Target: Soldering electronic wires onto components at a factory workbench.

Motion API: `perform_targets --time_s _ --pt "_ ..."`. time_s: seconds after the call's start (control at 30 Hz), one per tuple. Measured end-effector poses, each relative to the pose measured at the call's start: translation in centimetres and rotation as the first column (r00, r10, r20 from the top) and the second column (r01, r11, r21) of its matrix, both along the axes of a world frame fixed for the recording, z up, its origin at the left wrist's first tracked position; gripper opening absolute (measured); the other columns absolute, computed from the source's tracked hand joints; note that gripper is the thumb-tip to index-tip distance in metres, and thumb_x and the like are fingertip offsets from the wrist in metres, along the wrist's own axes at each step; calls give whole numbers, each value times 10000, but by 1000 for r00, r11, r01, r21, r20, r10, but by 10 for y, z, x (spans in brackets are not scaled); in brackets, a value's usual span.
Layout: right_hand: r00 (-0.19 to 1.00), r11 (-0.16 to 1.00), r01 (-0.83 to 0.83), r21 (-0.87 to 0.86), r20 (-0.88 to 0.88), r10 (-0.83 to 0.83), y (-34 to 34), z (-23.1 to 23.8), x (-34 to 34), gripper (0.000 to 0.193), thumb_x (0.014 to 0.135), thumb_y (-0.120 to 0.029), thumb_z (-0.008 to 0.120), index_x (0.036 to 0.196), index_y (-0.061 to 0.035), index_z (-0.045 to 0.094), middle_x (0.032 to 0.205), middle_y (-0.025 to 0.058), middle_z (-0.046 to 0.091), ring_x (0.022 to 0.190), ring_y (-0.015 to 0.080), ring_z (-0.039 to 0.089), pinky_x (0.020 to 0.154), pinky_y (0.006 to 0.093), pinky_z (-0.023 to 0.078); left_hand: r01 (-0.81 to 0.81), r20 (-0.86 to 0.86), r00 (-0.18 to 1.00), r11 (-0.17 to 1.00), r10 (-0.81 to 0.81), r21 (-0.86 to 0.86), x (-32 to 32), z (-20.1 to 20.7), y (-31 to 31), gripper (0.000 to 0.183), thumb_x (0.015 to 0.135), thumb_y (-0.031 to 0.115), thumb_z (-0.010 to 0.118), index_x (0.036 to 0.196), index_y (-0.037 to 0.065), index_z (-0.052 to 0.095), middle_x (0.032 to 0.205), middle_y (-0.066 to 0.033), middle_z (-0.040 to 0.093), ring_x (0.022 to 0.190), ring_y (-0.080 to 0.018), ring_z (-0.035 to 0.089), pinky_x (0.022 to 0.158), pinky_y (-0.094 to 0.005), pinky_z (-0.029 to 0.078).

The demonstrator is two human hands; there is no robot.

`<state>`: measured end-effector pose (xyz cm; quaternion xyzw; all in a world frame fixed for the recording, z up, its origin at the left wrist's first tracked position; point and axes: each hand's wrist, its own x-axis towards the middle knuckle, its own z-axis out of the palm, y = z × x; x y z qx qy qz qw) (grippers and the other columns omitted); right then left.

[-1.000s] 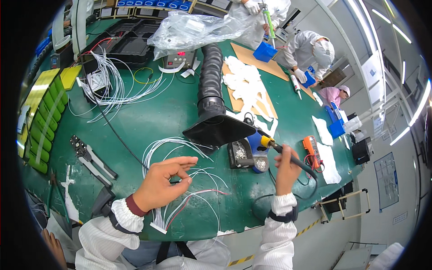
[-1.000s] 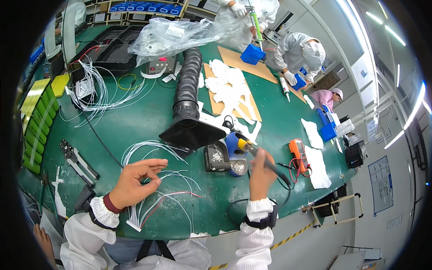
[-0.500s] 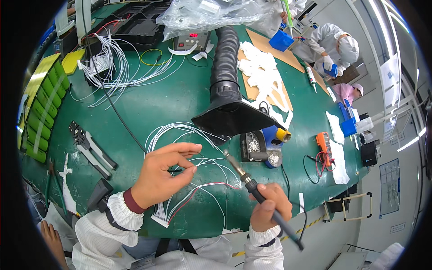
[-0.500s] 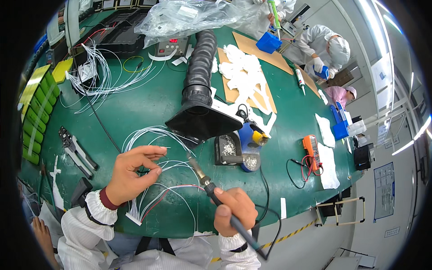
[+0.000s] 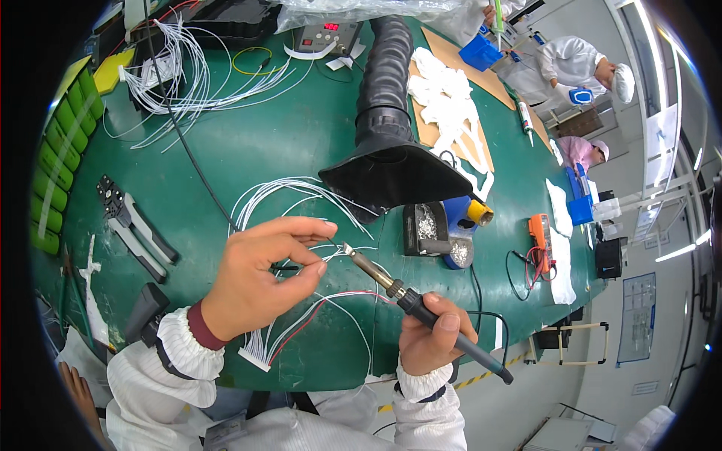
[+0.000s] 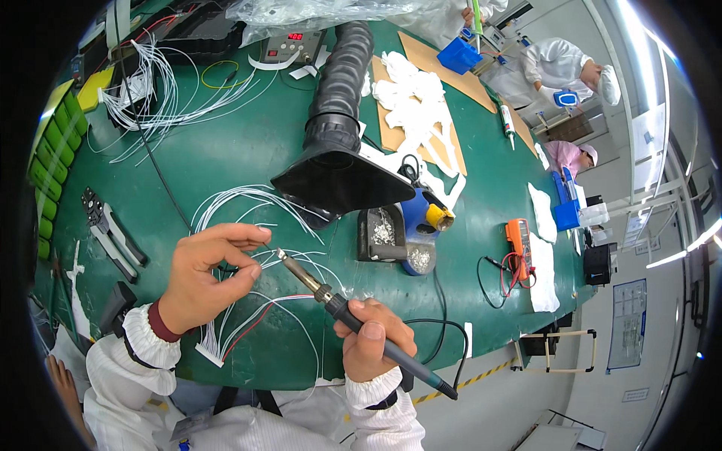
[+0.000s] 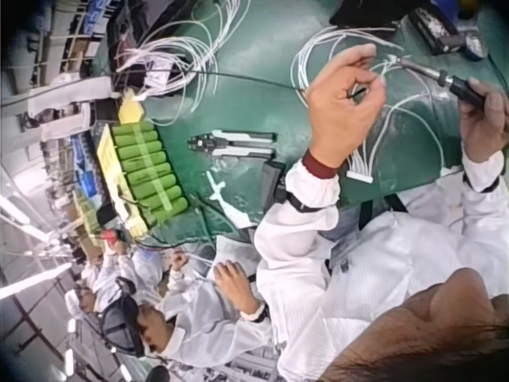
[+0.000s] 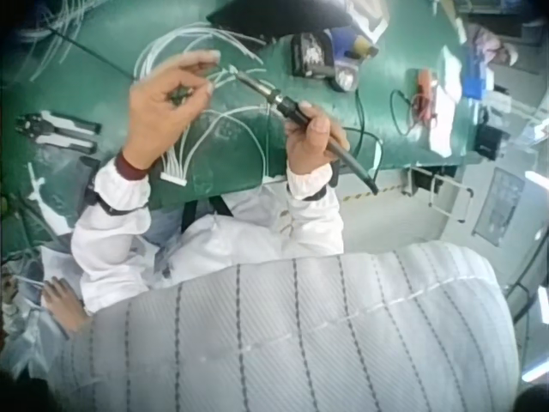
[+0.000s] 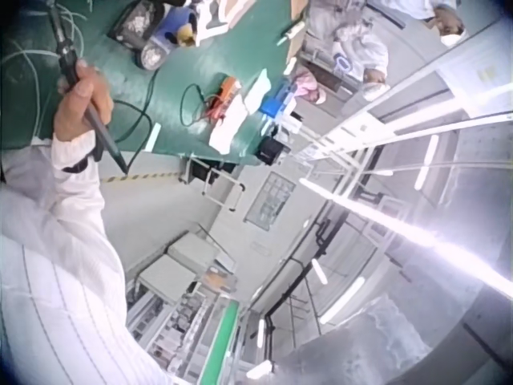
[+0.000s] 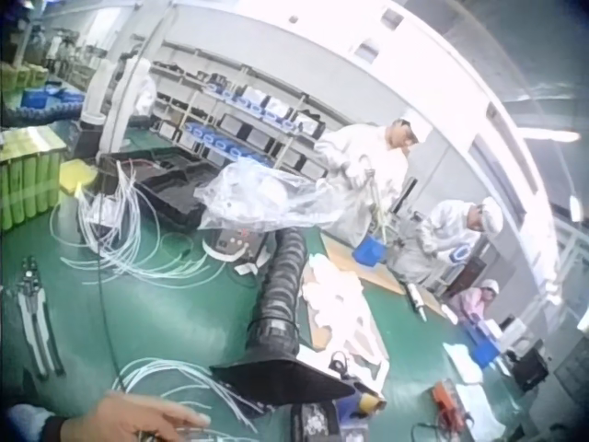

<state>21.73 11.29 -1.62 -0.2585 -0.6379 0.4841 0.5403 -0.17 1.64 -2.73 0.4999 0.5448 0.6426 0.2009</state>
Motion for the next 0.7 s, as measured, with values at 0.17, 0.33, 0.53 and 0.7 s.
perform_targets --time_s 0.17,0.33,0.53,0.7 --pt "997 997 59 -46 49 -57 -4 3 -4 481 924 -442 681 884 37 687 733 152 649 478 161 547 444 278 470 8 1 1000 1000 -8 3 0 -1 0 80 799 -65 705 868 -26 715 1229 -190 708 1079 -287 724 974 -388 572" --pt "996 997 72 -28 47 -71 -4 0 -3 481 935 -437 672 892 42 681 755 155 642 493 156 544 448 272 472 0 -5 1000 1000 0 7 0 -1 0 73 798 -62 708 861 -25 715 1226 -188 710 1069 -282 727 969 -386 574" --pt "998 999 48 -21 41 -47 -3 1 -4 474 958 -420 656 901 50 678 748 148 631 498 162 544 453 261 471 8 8 1000 1000 -8 -9 -1 0 -1 69 797 -52 714 859 -22 715 1215 -179 717 1050 -279 730 953 -382 578" --pt "999 999 50 -15 12 -50 -3 0 -5 471 964 -409 654 898 56 679 756 156 639 501 164 551 450 258 468 9 -1 1000 1000 -9 -5 -1 -2 -1 65 800 -50 717 856 -18 710 1212 -181 718 1049 -282 732 945 -385 580"
